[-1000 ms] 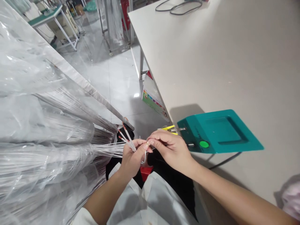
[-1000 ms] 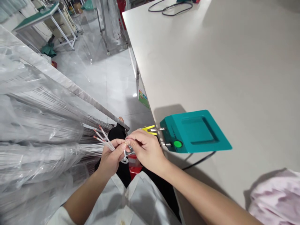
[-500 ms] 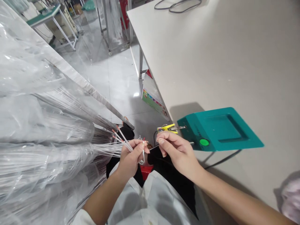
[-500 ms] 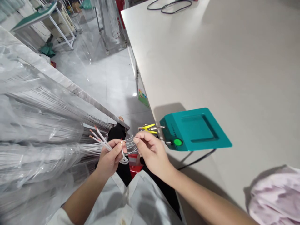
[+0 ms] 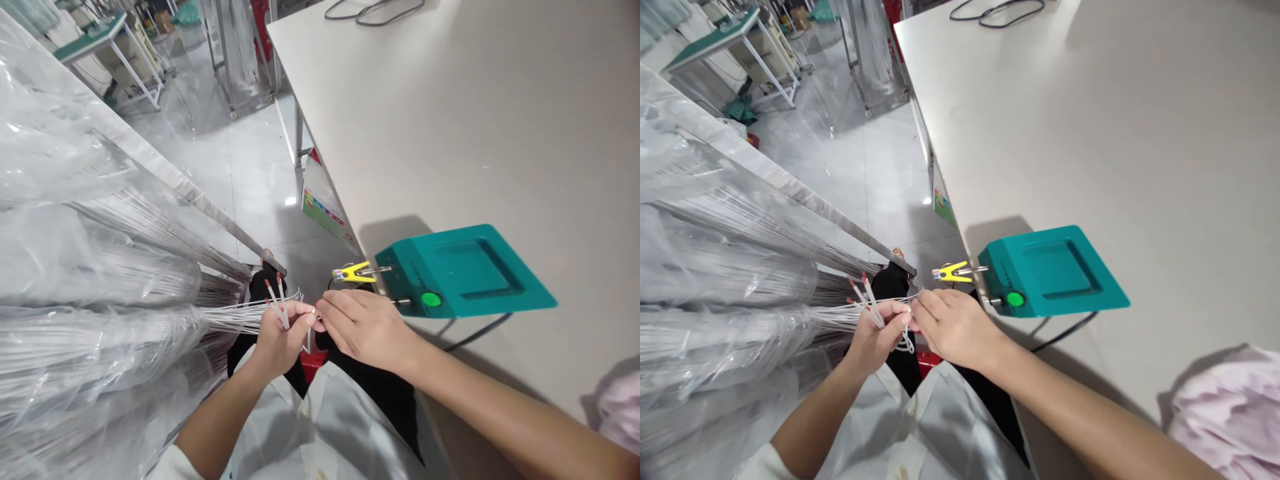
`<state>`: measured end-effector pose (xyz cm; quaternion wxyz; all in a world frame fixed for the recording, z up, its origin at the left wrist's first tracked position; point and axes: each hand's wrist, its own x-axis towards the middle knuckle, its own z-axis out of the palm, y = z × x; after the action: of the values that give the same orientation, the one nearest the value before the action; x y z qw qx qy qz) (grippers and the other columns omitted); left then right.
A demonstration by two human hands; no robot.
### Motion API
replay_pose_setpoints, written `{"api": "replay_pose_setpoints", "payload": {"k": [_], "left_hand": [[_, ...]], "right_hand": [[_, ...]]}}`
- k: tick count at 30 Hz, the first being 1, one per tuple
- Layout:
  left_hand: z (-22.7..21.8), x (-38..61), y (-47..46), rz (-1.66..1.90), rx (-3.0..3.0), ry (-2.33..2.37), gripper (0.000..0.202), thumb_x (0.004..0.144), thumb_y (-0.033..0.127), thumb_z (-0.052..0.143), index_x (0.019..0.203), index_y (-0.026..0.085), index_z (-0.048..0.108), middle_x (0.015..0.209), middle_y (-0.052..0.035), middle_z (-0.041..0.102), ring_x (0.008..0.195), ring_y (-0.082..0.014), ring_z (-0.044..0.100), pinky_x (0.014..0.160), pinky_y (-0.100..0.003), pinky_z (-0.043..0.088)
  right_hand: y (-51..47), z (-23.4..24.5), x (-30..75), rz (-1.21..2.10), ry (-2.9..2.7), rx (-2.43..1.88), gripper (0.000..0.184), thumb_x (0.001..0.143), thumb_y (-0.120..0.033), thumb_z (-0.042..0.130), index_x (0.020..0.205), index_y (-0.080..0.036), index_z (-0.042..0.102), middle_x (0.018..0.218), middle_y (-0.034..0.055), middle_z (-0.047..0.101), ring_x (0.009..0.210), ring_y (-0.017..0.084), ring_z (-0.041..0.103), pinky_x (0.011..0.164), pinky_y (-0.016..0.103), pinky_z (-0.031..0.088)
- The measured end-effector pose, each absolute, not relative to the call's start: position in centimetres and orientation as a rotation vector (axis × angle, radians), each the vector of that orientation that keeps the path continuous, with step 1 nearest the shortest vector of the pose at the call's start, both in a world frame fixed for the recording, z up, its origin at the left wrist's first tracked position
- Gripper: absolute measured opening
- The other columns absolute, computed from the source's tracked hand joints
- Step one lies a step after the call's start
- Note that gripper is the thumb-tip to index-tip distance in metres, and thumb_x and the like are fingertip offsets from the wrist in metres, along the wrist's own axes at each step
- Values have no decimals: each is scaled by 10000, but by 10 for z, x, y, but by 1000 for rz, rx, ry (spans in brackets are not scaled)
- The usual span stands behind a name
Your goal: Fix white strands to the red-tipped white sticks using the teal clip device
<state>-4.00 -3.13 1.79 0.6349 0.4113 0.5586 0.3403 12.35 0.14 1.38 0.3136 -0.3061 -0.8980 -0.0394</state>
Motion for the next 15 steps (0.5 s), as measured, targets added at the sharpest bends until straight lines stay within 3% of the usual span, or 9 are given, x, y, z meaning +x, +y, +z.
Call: {"api": "replay_pose_setpoints", "payload": {"k": [4,9,12,15], "left_hand": [[13,-39,-32,868,863,1291,227,782,352,581,780,126,593,668,-36,649,384,-26,319,391,-187,230],[15,-37,-28,907,831,1239,227,780,341,594,834,123,560,656,-34,661,373,-21,324,396,-181,264],[15,-35,-28,910,853,1201,309,776,346,601,981,130,519,651,-21,663,373,-29,352,405,-183,286],[13,-32,-30,934,927,1173,479,785,339,593,1197,143,448,621,8,645,407,-52,399,439,-195,321]], "right_hand": [[0,14,131,-162,-2535,-705,202,822,-111,459,767,-138,651,712,78,652,577,154,566,535,291,460],[-6,17,139,382,-2311,-968,175,836,-123,434,834,-146,607,770,70,637,649,146,585,561,257,479],[-4,24,137,670,-2014,-1137,120,847,-186,483,901,-165,588,816,59,644,736,146,605,656,262,498],[1,29,131,877,-1993,-1127,113,850,-218,497,837,-178,602,726,29,633,638,122,584,601,244,481]]}}
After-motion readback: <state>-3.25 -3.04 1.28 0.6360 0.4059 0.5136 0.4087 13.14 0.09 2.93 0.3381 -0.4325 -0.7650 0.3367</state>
